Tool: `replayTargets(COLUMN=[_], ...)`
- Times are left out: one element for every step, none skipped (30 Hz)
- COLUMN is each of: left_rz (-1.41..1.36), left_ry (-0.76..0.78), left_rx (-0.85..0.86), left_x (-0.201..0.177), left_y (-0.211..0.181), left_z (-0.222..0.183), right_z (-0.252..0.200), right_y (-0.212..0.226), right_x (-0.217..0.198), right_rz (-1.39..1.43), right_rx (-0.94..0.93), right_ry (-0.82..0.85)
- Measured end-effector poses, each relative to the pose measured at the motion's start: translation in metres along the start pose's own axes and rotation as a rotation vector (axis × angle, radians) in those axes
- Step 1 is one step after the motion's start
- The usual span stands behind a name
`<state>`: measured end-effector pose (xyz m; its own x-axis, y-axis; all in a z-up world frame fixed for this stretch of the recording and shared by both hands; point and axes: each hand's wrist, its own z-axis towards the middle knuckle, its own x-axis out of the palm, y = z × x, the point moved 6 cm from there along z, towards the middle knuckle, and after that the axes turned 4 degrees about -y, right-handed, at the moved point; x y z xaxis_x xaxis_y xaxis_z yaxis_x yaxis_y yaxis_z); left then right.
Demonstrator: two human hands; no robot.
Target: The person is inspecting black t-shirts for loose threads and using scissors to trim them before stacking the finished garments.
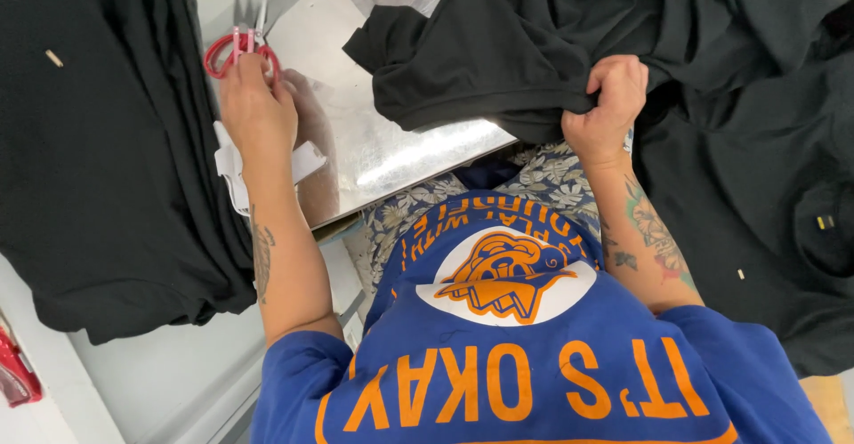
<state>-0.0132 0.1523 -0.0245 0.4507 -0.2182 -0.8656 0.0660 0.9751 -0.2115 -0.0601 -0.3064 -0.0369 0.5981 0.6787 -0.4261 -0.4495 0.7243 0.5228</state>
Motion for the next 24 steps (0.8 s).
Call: replayTargets(left_rz=[-0.001, -0.007, -0.012, -0.013, -0.022, -0.029, -0.027, -0.047, -0.068, -0.066, -0.056, -0.047, -0.047, -0.037, -0.026, -0.024, -0.016, -0.005, 0.0, 0.017, 0.033, 0.048, 0.038, 0.035], left_ry=[0.001, 0.003, 0.005, 0.007, 0.019, 0.031, 0.034, -0.028, -0.091, -0.089, -0.12, -0.153, -0.153, -0.131, -0.11, -0.11, -0.006, 0.099, 0.099, 0.164, 0.228, 0.222, 0.227, 0.231], left_rx=[0.005, -0.002, -0.01, -0.005, -0.015, -0.028, -0.027, -0.02, -0.013, -0.012, 0.001, 0.014, 0.015, 0.021, 0.026, 0.024, -0.033, -0.091, -0.096, -0.118, -0.139, -0.157, -0.107, -0.064], left_x=[0.004, 0.007, 0.011, 0.013, 0.015, 0.017, 0.015, 0.007, 0.0, -0.003, -0.008, -0.012, -0.015, -0.016, -0.017, -0.026, -0.028, -0.032, -0.039, -0.043, -0.048, -0.051, -0.054, -0.059], left_y=[0.0, 0.0, 0.0, 0.004, 0.009, 0.014, 0.013, 0.012, 0.011, 0.015, 0.018, 0.021, 0.027, 0.034, 0.041, 0.042, 0.046, 0.052, 0.052, 0.054, 0.057, 0.061, 0.062, 0.065], left_z=[-0.001, -0.002, -0.004, -0.003, -0.003, -0.004, -0.003, 0.0, 0.002, 0.002, 0.003, 0.004, 0.001, -0.002, -0.005, -0.01, -0.015, -0.021, -0.025, -0.032, -0.039, -0.046, -0.052, -0.062], right_z=[0.001, 0.002, 0.003, 0.004, 0.004, 0.003, 0.002, 0.002, 0.002, 0.002, 0.002, 0.002, 0.002, 0.003, 0.003, 0.003, 0.003, 0.003, 0.004, 0.003, 0.003, 0.001, -0.002, -0.006], right_y=[0.0, 0.002, 0.004, 0.003, 0.003, 0.004, 0.003, 0.003, 0.003, 0.003, 0.003, 0.003, 0.004, 0.004, 0.005, 0.004, 0.004, 0.005, 0.004, 0.004, 0.005, 0.0, -0.004, -0.008], right_x=[-0.001, -0.001, -0.001, -0.001, -0.001, -0.001, -0.001, -0.001, 0.0, 0.001, 0.001, 0.001, 0.0, 0.0, 0.0, -0.001, -0.001, 0.0, -0.002, -0.001, -0.001, -0.003, -0.002, 0.002], right_rz=[-0.003, 0.0, 0.004, 0.001, -0.001, 0.001, 0.001, -0.008, -0.016, -0.015, -0.017, -0.019, -0.02, -0.021, -0.022, -0.02, -0.03, -0.036, -0.03, -0.041, -0.051, -0.029, -0.061, -0.083], right_rx=[0.003, -0.028, -0.059, -0.056, -0.074, -0.093, -0.091, -0.103, -0.115, -0.112, -0.115, -0.119, -0.118, -0.112, -0.106, -0.106, -0.114, -0.121, -0.121, -0.128, -0.134, -0.14, -0.166, -0.195], right_ry=[-0.004, -0.007, -0.011, -0.013, -0.015, -0.014, -0.013, -0.013, -0.012, -0.012, -0.018, -0.024, -0.025, -0.022, -0.018, -0.017, -0.012, -0.006, -0.003, 0.002, 0.007, 0.014, 0.053, 0.094])
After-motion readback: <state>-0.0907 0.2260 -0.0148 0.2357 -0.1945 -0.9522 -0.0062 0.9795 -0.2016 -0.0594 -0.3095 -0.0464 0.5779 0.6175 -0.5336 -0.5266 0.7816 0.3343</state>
